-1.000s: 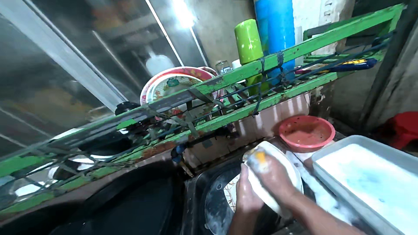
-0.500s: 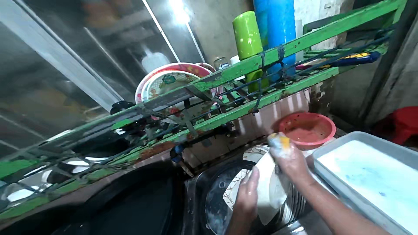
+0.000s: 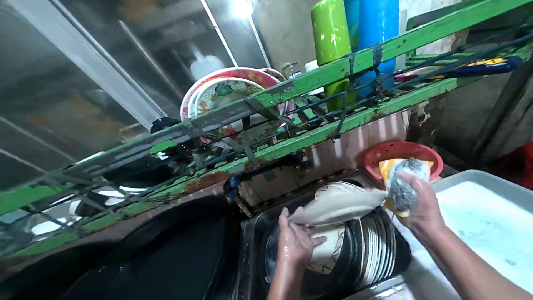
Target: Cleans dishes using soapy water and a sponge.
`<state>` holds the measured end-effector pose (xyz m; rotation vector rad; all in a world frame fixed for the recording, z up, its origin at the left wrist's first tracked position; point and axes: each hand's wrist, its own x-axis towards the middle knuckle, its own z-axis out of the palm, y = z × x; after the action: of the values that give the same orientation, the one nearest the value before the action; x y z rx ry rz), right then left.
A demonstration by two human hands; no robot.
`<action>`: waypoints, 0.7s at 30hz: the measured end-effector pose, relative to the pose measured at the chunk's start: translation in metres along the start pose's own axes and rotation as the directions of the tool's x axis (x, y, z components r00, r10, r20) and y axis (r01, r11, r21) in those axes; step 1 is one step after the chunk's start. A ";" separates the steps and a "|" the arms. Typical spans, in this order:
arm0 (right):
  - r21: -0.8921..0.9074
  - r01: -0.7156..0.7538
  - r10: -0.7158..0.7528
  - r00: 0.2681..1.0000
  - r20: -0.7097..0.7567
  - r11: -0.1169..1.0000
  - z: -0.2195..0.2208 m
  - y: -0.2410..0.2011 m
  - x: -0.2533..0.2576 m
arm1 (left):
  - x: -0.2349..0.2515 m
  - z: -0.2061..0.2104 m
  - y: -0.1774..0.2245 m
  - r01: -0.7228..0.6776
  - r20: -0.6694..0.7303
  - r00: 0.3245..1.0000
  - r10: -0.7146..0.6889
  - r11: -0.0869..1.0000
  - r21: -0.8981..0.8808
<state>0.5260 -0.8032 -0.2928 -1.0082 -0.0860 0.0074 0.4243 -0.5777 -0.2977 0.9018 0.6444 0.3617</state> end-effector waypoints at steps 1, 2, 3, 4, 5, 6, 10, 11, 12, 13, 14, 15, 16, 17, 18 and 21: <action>-0.077 -0.042 0.051 0.992 0.113 0.996 -0.009 -0.005 0.003 | -0.002 -0.001 0.002 0.044 -0.002 0.999 -0.044 0.995 -0.092; -0.219 -0.094 0.139 0.969 0.203 0.971 -0.016 -0.007 0.006 | -0.004 -0.001 0.003 0.025 -0.021 0.999 -0.028 0.989 -0.143; -0.369 -0.138 0.239 0.940 0.243 0.919 -0.022 -0.002 0.012 | -0.008 0.000 0.003 -0.012 -0.018 1.000 0.009 0.988 -0.152; -0.530 -0.144 0.305 0.924 0.230 0.836 -0.024 0.007 0.019 | -0.012 0.003 0.002 -0.044 -0.010 0.999 0.043 0.991 -0.122; -0.682 -0.116 0.319 0.930 0.180 0.722 -0.020 0.018 0.024 | -0.017 0.009 -0.001 -0.048 -0.004 0.999 0.048 0.995 -0.093; -0.797 -0.078 0.297 0.946 0.130 0.599 -0.014 0.030 0.028 | -0.022 0.017 -0.006 -0.026 0.000 1.000 0.026 0.997 -0.077; -0.883 0.135 0.126 0.969 0.212 0.449 0.036 0.066 0.000 | -0.027 0.037 -0.038 0.040 0.221 0.975 -0.011 0.991 -0.127; -0.834 0.194 0.122 0.947 0.296 0.516 0.049 0.065 -0.017 | -0.026 0.040 -0.043 0.002 0.238 0.971 0.026 0.993 -0.120; -0.796 0.227 0.128 0.927 0.354 0.561 0.059 0.063 -0.029 | -0.027 0.043 -0.044 -0.045 0.223 0.972 0.069 0.993 -0.112; -0.784 0.232 0.142 0.916 0.376 0.576 0.063 0.061 -0.032 | -0.029 0.043 -0.043 -0.076 0.209 0.973 0.096 0.992 -0.100; -0.790 0.241 0.141 0.915 0.379 0.564 0.059 0.064 -0.027 | -0.033 0.040 -0.040 -0.095 0.197 0.974 0.108 0.993 -0.077; -0.809 0.243 0.106 0.931 0.350 0.534 0.053 0.069 -0.016 | -0.038 0.038 -0.038 -0.115 0.180 0.976 0.121 0.992 -0.044; -0.843 0.206 0.084 0.956 0.282 0.496 0.048 0.071 -0.003 | -0.043 0.037 -0.038 -0.129 0.160 0.979 0.129 0.992 -0.010; -0.867 0.150 0.079 0.974 0.212 0.476 0.047 0.074 0.006 | -0.045 0.037 -0.039 -0.138 0.153 0.979 0.136 0.990 0.004; -0.867 0.130 0.071 0.980 0.186 0.482 0.051 0.075 0.006 | -0.044 0.038 -0.041 -0.153 0.150 0.977 0.152 0.988 -0.003; -0.770 0.199 0.116 0.936 0.333 0.606 0.074 0.075 -0.036 | -0.027 0.040 -0.038 -0.207 0.114 0.970 0.215 0.975 -0.083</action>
<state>0.4869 -0.7021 -0.3195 -1.9197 -0.4852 0.1184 0.4308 -0.6390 -0.3006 0.9199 0.4209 0.5128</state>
